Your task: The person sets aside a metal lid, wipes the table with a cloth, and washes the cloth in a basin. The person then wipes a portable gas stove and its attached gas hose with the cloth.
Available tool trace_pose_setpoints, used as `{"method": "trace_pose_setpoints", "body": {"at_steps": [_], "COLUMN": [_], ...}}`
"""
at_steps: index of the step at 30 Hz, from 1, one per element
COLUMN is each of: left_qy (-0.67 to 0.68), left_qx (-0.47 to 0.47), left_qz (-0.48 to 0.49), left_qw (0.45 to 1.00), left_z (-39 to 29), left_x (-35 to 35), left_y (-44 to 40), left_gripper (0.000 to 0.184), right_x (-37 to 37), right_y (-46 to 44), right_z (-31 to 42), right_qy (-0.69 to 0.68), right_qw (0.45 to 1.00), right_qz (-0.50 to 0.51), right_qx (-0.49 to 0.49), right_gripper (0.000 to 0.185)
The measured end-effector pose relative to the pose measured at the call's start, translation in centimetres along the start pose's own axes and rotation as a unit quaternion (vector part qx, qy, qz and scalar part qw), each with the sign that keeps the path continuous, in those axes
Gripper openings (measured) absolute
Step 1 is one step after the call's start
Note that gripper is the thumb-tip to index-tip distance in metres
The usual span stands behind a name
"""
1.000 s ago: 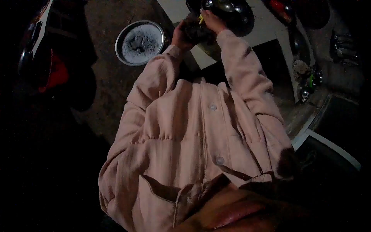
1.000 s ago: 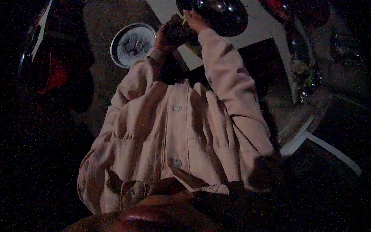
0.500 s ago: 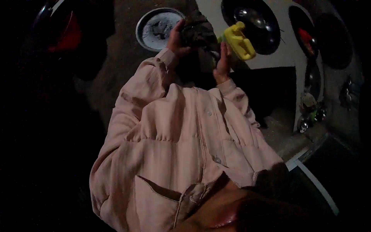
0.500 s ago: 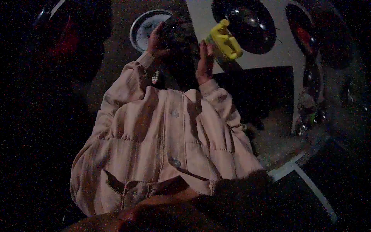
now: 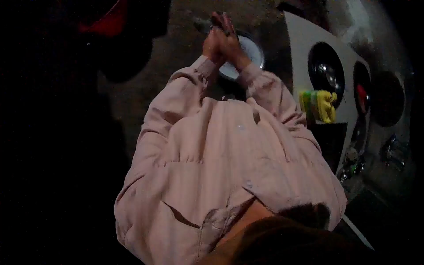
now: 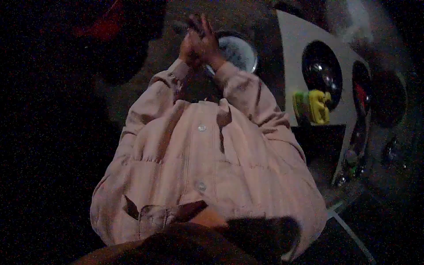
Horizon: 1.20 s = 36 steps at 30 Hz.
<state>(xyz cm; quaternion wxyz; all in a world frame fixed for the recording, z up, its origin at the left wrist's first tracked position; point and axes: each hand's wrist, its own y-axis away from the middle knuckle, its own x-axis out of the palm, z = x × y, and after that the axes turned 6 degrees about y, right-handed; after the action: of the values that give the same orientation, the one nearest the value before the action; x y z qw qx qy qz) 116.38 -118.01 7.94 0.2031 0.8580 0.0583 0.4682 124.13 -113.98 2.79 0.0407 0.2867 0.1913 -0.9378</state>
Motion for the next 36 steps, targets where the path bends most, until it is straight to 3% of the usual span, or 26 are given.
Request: {"method": "trace_pose_setpoints", "body": {"at_steps": [2,3,4,5,7,8,9,12,15,17,18,19,21,23,25,28,29,30,31,33,34,36], "left_qy": [0.033,0.06,0.061,0.134,0.203,0.067,-0.07,-0.021,0.052,0.049,0.023,0.015,0.009,0.086,0.005,0.048,0.081,0.032,0.02,0.004,-0.033,-0.073], "left_qx": [-0.014,-0.035,-0.026,0.003,0.034,0.063,0.09,0.064,0.078,0.07,0.054,0.057,0.086,0.07,0.114,0.062,0.021,0.066,0.039,-0.014,-0.058,-0.102], "left_qz": [0.045,0.091,0.091,0.045,-0.004,-0.022,-0.039,-0.012,-0.027,-0.04,-0.069,-0.071,-0.008,0.009,-0.003,0.03,0.051,0.065,0.071,0.065,0.115,0.116], "left_qw": [0.998,0.993,0.994,0.99,0.979,0.996,0.993,0.998,0.995,0.996,0.996,0.996,0.996,0.994,0.993,0.996,0.995,0.995,0.997,0.998,0.991,0.985], "left_z": [-4.0,-5.9,-8.6,-11.3,-15.5,-17.4,-19.1,-21.2,-23.1,-24.8,-24.9,-25.7,-27.2,-29.0,-30.9,-33.9,-34.5,-35.1,-35.7,-36.8,-36.5,-34.6], "left_x": [-3.5,-5.4,-6.5,-7.4,-7.9,-7.6,-7.6,-9.8,-13.6,-13.1,-12.0,-11.4,-10.8,-12.5,-11.3,-5.5,-4.9,-5.6,-6.0,-4.6,-1.4,2.9], "left_y": [-3.1,-4.7,-5.5,-5.8,-5.5,-4.9,-5.1,-7.5,-13.2,-14.9,-15.3,-17.1,-20.3,-26.2,-29.6,-32.0,-33.4,-36.1,-37.8,-42.3,-42.1,-43.7], "left_gripper": [0.042,0.042,0.042,0.044,0.046,0.045,0.044,0.047,0.051,0.051,0.048,0.048,0.046,0.047,0.047,0.043,0.041,0.039,0.039,0.038,0.036,0.033], "right_x": [3.6,6.0,8.7,12.1,17.8,17.8,18.2,19.6,21.9,24.6,24.2,24.1,23.9,29.3,28.6,27.3,27.4,27.5,29.1,33.4,32.1,26.4], "right_y": [-4.6,-6.1,-7.4,-8.1,-9.8,-11.7,-13.6,-17.9,-18.1,-20.0,-22.8,-24.8,-27.7,-30.0,-33.9,-41.5,-42.4,-43.5,-44.2,-48.3,-50.5,-51.8], "right_z": [1.1,2.0,2.9,3.1,2.5,5.4,7.4,7.4,9.8,6.9,5.0,5.4,6.3,1.5,1.8,1.8,1.0,0.2,-1.9,-7.9,-10.3,-10.1], "right_qy": [-0.205,-0.213,-0.177,-0.086,0.068,-0.051,-0.167,-0.334,-0.179,-0.232,-0.405,-0.412,-0.303,-0.181,-0.203,-0.234,-0.202,-0.166,-0.165,-0.17,-0.17,-0.135], "right_qw": [0.956,0.952,0.967,0.992,0.982,0.996,0.97,0.843,0.923,0.935,0.803,0.801,0.877,0.968,0.968,0.947,0.963,0.975,0.972,0.971,0.969,0.973], "right_qz": [0.12,0.14,0.131,0.095,0.021,0.074,0.126,0.272,0.224,0.194,0.351,0.35,0.261,0.141,0.104,0.122,0.072,0.021,-0.002,0.122,0.162,0.045], "right_qx": [0.17,0.17,0.125,0.011,-0.175,-0.026,0.123,0.322,0.257,0.186,0.26,0.256,0.265,0.1,0.105,0.186,0.165,0.146,0.165,0.112,0.084,0.183], "right_gripper": [0.055,0.054,0.053,0.052,0.052,0.059,0.068,0.07,0.067,0.064,0.064,0.064,0.061,0.06,0.059,0.063,0.065,0.066,0.066,0.067,0.067,0.064]}}
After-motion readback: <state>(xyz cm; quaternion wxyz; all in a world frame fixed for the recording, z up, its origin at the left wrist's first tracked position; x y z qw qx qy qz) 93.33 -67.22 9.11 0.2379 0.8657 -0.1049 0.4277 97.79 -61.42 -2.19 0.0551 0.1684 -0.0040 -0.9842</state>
